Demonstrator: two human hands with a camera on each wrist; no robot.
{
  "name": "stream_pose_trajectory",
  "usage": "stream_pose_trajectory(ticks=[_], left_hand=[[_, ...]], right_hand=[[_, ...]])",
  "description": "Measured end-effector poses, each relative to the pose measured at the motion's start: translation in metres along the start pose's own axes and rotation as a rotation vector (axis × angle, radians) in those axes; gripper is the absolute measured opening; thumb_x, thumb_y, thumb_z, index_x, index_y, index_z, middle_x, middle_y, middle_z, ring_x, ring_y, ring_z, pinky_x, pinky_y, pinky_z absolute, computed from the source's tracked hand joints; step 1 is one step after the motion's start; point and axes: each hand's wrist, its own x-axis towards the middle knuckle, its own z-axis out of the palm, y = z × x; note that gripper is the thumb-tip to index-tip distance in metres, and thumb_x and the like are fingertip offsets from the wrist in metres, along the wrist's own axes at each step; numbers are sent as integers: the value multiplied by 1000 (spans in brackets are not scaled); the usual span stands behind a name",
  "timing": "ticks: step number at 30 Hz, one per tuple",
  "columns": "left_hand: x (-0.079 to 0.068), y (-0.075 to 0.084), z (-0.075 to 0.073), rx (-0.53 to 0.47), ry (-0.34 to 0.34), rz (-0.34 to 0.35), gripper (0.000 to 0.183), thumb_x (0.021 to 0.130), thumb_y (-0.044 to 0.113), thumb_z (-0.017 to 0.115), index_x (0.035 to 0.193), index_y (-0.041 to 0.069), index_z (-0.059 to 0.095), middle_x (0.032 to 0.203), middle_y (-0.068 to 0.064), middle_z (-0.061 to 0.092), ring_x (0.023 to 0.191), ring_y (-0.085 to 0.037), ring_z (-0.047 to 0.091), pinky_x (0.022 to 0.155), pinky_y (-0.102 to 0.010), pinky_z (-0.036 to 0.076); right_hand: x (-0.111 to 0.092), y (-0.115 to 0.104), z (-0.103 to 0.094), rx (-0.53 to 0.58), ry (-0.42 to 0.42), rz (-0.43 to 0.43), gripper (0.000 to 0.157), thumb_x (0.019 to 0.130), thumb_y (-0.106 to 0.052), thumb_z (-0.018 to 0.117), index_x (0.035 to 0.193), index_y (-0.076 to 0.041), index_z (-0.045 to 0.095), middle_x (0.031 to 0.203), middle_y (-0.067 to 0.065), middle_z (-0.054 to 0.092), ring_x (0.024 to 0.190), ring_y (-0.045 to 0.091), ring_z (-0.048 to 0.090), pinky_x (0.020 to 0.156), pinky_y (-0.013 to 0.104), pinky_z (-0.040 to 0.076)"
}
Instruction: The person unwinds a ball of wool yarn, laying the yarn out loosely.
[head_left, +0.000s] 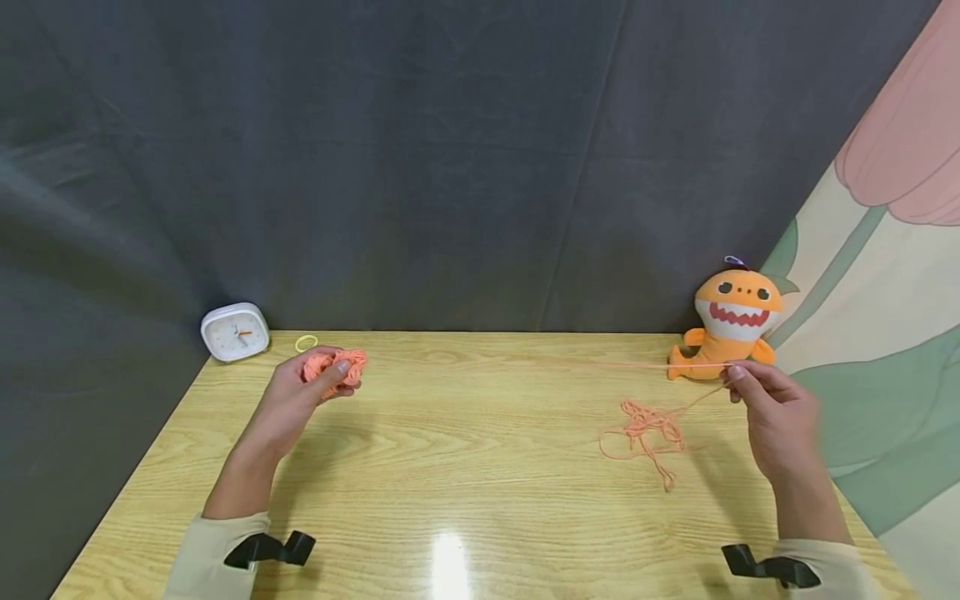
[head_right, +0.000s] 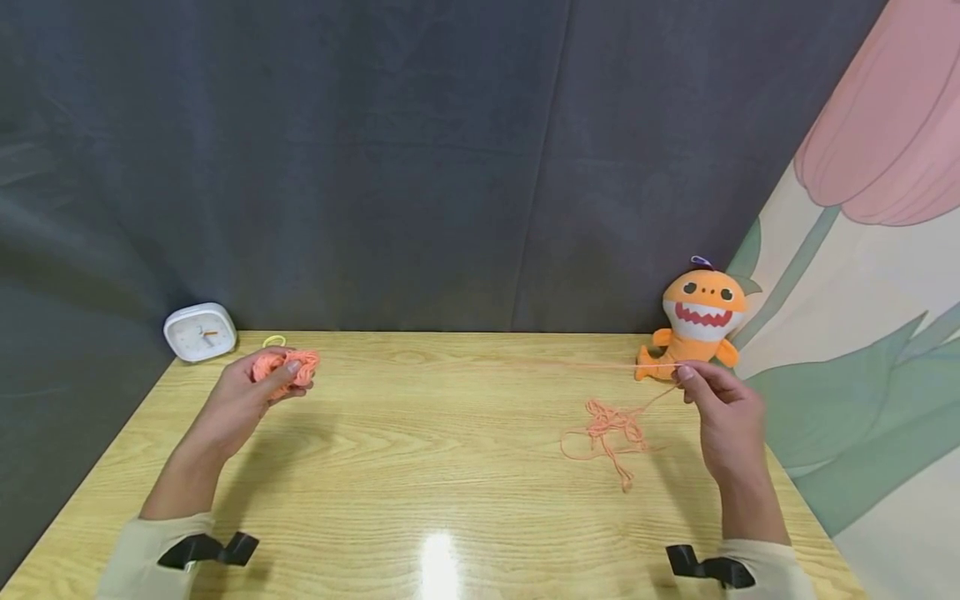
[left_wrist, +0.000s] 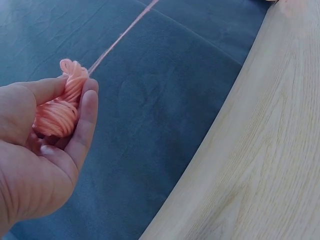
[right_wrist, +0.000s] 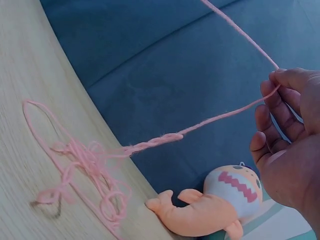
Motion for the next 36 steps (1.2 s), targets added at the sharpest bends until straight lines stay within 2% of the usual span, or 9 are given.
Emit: stream_pose_trajectory(ticks=[8, 19, 24, 28, 33, 36], left_hand=[[-1, -3, -2, 10, 18, -22, 49, 104, 28, 64, 137, -6, 52, 103, 12, 69, 92, -3, 71, 87, -18, 60], [-2, -1, -5, 0, 43, -43, 50, 104, 30, 64, 138, -4, 51, 105, 11, 68, 93, -2, 71, 88, -16, 59], [-2, -1, -7, -4, 49, -34, 49, 104, 30, 64, 137, -5, 52, 105, 12, 68, 93, -2, 70, 88, -16, 59], [-1, -1, -8, -8, 54, -28, 49, 104, 30, 64, 136, -4, 52, 104, 13, 69, 92, -2, 71, 88, -16, 59], [-1, 0, -11, -6, 67, -20, 47, 104, 31, 63, 134, -4, 52, 102, 13, 70, 90, -2, 73, 86, -16, 59], [-1, 1, -12, -10, 73, -18, 46, 104, 31, 63, 132, -4, 53, 100, 13, 70, 89, -2, 73, 86, -16, 59]], right_hand=[[2, -5, -8, 74, 68, -5, 14, 97, 11, 59, 102, 11, 73, 88, 8, 78, 78, 16, 66, 68, 20, 55], [6, -11, -23, 143, 116, -11, 13, 97, 12, 59, 102, 15, 71, 85, 10, 77, 75, 17, 66, 66, 21, 55], [7, -14, -31, 167, 146, 17, 13, 97, 11, 60, 102, 14, 72, 86, 11, 78, 76, 18, 68, 66, 21, 57], [9, -15, -36, 172, 210, 28, 13, 97, 10, 62, 103, 13, 72, 87, 11, 77, 77, 18, 67, 65, 21, 56], [12, -15, -44, 208, 336, -23, 9, 93, 13, 64, 99, 19, 69, 81, 15, 74, 71, 21, 65, 59, 22, 53], [12, -12, -47, 210, 351, -50, 8, 92, 14, 65, 96, 21, 68, 79, 17, 74, 69, 22, 64, 57, 23, 53]])
